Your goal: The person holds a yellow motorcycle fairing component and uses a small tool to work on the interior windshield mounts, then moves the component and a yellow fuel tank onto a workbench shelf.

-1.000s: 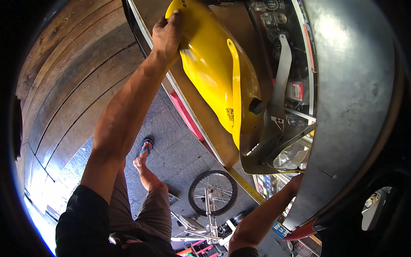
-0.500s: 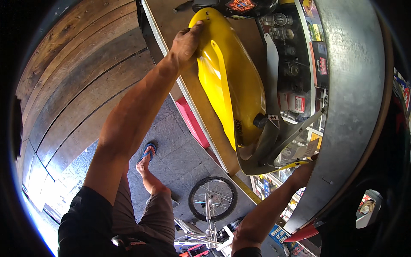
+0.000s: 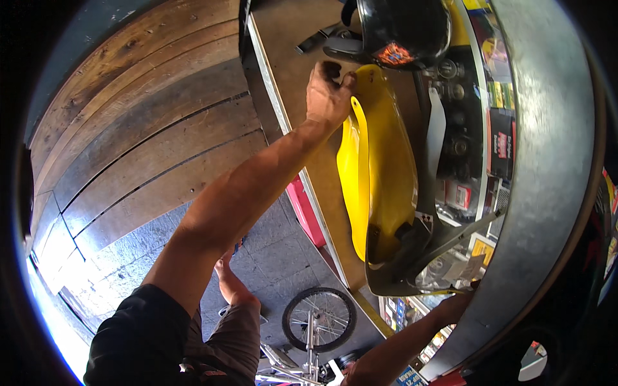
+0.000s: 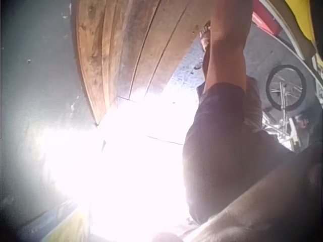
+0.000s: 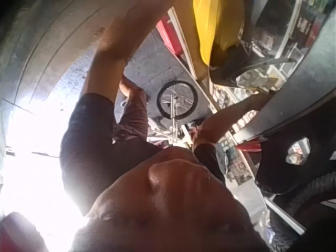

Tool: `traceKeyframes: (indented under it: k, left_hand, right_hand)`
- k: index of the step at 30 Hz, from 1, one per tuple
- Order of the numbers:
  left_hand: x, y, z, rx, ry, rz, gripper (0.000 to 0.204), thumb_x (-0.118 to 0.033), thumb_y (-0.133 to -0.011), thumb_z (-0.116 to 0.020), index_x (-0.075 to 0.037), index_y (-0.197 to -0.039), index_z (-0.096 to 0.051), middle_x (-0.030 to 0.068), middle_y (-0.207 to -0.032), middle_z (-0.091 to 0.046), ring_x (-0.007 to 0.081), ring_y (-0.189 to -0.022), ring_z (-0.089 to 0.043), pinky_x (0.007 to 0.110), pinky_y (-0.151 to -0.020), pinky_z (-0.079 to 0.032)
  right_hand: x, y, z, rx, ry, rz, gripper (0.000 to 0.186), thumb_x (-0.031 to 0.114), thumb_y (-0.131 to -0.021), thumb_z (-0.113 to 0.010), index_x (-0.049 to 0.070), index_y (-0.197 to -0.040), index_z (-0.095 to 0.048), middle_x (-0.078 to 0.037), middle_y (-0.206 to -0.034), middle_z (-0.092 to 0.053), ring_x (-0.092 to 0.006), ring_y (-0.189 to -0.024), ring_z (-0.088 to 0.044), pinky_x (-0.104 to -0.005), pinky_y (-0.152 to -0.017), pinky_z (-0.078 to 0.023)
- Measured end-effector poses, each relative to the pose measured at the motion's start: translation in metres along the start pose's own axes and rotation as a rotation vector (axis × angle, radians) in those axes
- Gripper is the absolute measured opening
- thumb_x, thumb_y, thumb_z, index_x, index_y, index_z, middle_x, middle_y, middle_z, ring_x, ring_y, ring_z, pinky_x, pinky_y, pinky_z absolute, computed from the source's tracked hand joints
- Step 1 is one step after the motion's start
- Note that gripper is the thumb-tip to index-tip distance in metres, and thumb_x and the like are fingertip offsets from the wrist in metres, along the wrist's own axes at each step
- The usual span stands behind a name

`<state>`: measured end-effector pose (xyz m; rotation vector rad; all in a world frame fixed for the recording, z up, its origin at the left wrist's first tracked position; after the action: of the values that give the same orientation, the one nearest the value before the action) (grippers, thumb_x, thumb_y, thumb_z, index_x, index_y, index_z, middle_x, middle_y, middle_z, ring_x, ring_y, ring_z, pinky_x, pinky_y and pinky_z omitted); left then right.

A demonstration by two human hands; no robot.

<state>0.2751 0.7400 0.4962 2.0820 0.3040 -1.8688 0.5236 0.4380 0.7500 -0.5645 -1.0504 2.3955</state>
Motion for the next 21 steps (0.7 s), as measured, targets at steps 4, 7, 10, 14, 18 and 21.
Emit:
traceKeyframes:
  k: [4, 7, 10, 14, 18, 21]
  left_hand:
    - [-0.054, -0.034, -0.007, -0.042, 0.06, -0.055, 0.055, -0.028, -0.075, -0.073, 0.003, -0.115, -0.053, 0.0221, -0.11, -0.057, 0.0372, -0.104, -0.056, 0.042, -0.092, -0.045]
    - [-0.076, -0.09, -0.014, 0.033, 0.281, 0.037, 0.069, -0.039, -0.073, -0.076, 0.007, -0.118, -0.051, 0.0232, -0.11, -0.061, 0.0342, -0.103, -0.06, 0.04, -0.092, -0.047]
    - [-0.09, -0.102, -0.024, 0.175, 0.567, 0.156, 0.073, -0.042, -0.073, -0.078, 0.009, -0.118, -0.052, 0.0227, -0.109, -0.063, 0.0316, -0.102, -0.062, 0.039, -0.09, -0.049]
    - [-0.108, -0.102, -0.023, 0.372, 0.88, 0.291, 0.063, -0.034, -0.077, -0.078, 0.007, -0.118, -0.054, 0.0189, -0.108, -0.065, 0.0276, -0.098, -0.064, 0.035, -0.087, -0.052]
    - [-0.113, -0.086, 0.013, 0.406, 1.03, 0.27, 0.054, -0.03, -0.081, -0.076, 0.003, -0.118, -0.055, 0.0155, -0.105, -0.065, 0.0227, -0.094, -0.065, 0.035, -0.084, -0.055]
    - [-0.127, -0.062, 0.045, 0.428, 1.18, 0.232, 0.051, -0.03, -0.083, -0.074, 0.001, -0.118, -0.055, 0.0135, -0.106, -0.065, 0.0214, -0.093, -0.065, 0.036, -0.084, -0.055]
  right_hand:
    - [-0.007, 0.002, 0.009, 0.04, 0.044, -0.042, 0.035, 0.023, -0.097, -0.038, -0.004, -0.09, -0.059, -0.015, -0.086, -0.06, -0.0266, -0.077, -0.056, -0.0378, -0.073, -0.045]
    - [0.013, -0.01, 0.024, 0.383, 0.404, -0.217, 0.03, 0.009, -0.092, -0.051, -0.001, -0.12, -0.058, -0.02, -0.12, -0.061, -0.0323, -0.11, -0.059, -0.0394, -0.098, -0.042]
    - [0.002, -0.007, 0.023, 0.329, 0.35, -0.252, 0.03, 0.009, -0.092, -0.051, -0.001, -0.119, -0.058, -0.02, -0.119, -0.061, -0.032, -0.11, -0.059, -0.0394, -0.097, -0.042]
    - [-0.009, 0.0, 0.016, 0.21, 0.211, -0.218, 0.029, 0.009, -0.092, -0.051, 0.0, -0.118, -0.058, -0.019, -0.118, -0.061, -0.0316, -0.109, -0.059, -0.0393, -0.097, -0.042]
    - [-0.014, 0.003, 0.018, 0.198, 0.211, -0.228, 0.028, 0.01, -0.092, -0.051, 0.0, -0.117, -0.059, -0.019, -0.118, -0.061, -0.0312, -0.108, -0.059, -0.0392, -0.096, -0.042]
    - [-0.024, 0.007, 0.024, 0.183, 0.209, -0.225, 0.028, 0.01, -0.092, -0.051, 0.001, -0.117, -0.059, -0.018, -0.117, -0.061, -0.0309, -0.108, -0.059, -0.0392, -0.096, -0.042]
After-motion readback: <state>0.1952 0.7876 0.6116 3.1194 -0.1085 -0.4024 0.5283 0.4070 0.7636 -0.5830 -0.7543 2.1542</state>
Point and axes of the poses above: each hand's wrist, its own y-axis away from the middle knuckle, its own z-axis out of the back of the hand, x = y × z, the point moved 1 cm from there along -y, towards the middle knuckle
